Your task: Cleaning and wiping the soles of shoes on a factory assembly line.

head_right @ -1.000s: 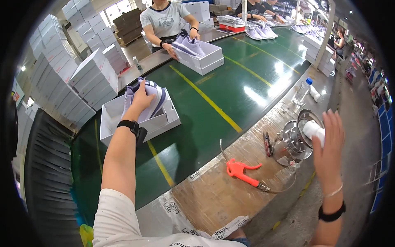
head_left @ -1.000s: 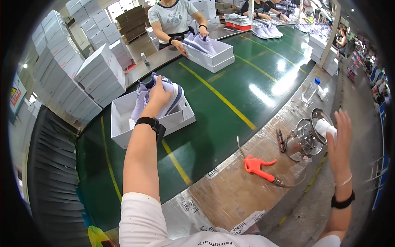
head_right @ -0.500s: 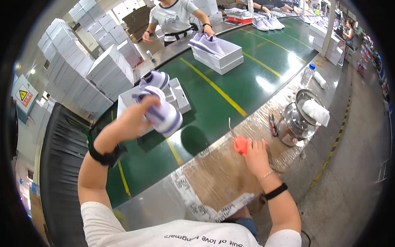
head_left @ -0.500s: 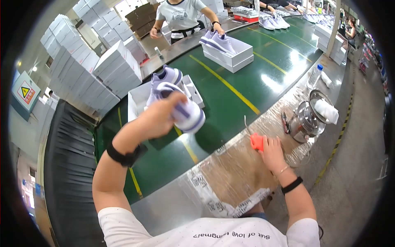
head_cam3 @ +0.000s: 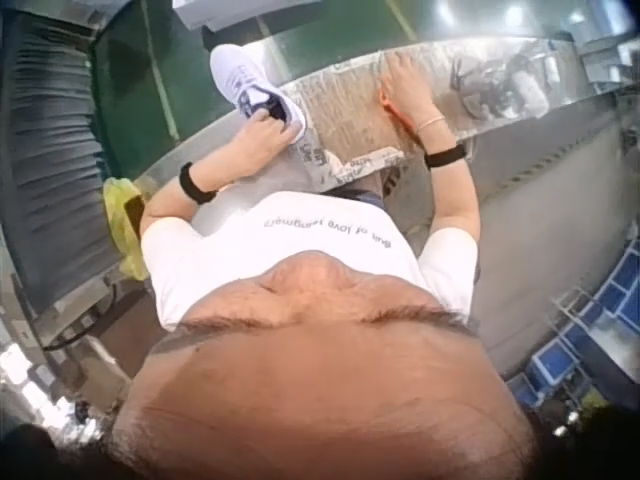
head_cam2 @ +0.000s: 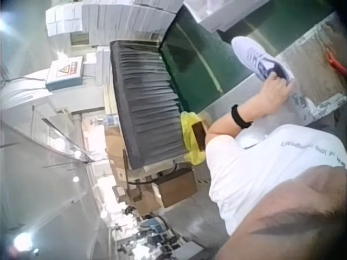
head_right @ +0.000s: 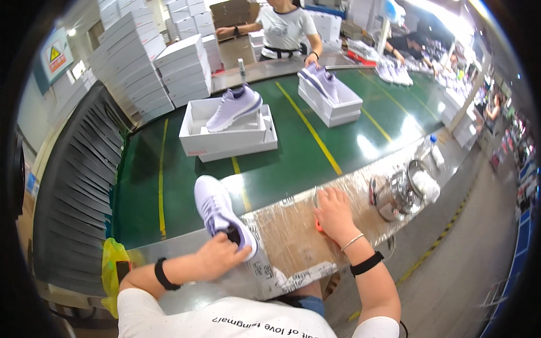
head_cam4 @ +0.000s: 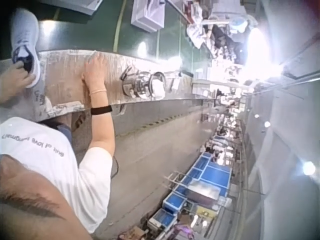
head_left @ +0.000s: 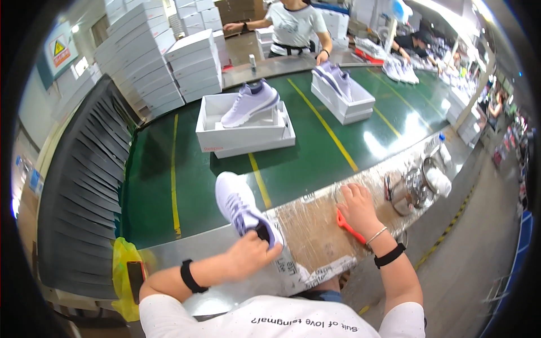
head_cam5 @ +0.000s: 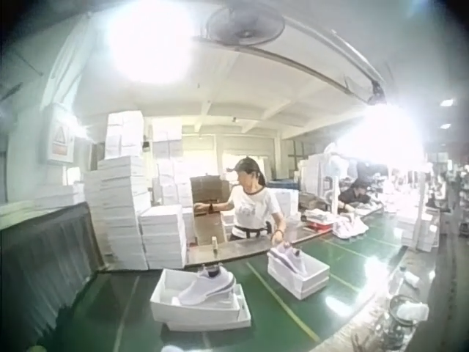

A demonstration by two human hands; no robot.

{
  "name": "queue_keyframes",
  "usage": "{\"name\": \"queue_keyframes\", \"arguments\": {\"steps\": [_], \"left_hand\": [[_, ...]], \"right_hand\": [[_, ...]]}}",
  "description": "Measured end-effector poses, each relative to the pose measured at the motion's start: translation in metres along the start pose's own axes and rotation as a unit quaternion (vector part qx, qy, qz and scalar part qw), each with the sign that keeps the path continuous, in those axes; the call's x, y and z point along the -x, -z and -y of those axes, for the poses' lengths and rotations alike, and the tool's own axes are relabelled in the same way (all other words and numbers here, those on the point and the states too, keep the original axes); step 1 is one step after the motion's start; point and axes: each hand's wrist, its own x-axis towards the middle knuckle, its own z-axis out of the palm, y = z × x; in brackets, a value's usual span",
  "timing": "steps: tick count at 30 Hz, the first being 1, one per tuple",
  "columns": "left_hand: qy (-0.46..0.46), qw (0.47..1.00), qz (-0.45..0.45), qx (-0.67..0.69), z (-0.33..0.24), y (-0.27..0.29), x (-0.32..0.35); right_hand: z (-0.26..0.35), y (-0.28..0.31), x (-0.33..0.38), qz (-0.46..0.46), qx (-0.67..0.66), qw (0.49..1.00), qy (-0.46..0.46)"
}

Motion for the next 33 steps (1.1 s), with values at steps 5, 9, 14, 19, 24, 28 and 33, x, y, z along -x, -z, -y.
{"name": "queue_keyframes", "arguments": {"steps": [5,9,14,19,24,28,33], "left_hand": [[0.071,0.991,-0.093,0.07,-0.009,-0.049,0.003],[0.081,0.968,-0.186,0.149,-0.002,-0.079,-0.011],[0.016,0.947,-0.316,0.053,0.008,-0.09,-0.02],[0.001,0.95,-0.307,0.056,0.005,-0.093,-0.018],[-0.013,0.952,-0.302,0.04,0.002,-0.096,-0.01],[0.0,0.937,-0.335,0.103,0.002,-0.105,-0.014],[0.064,0.93,-0.31,0.187,-0.002,-0.091,-0.009]], "right_hand": [[0.029,-0.002,-0.138,-0.014,0.028,0.979,0.203],[0.049,-0.042,-0.26,-0.008,0.105,0.959,0.264],[0.073,-0.09,-0.391,-0.173,0.247,0.908,0.292],[0.089,-0.141,-0.409,-0.08,0.303,0.929,0.199],[0.09,-0.106,-0.372,-0.059,0.227,0.948,0.215],[0.076,-0.026,-0.297,-0.116,0.153,0.974,0.124],[0.09,0.034,-0.151,-0.037,0.043,0.994,0.098]]}}
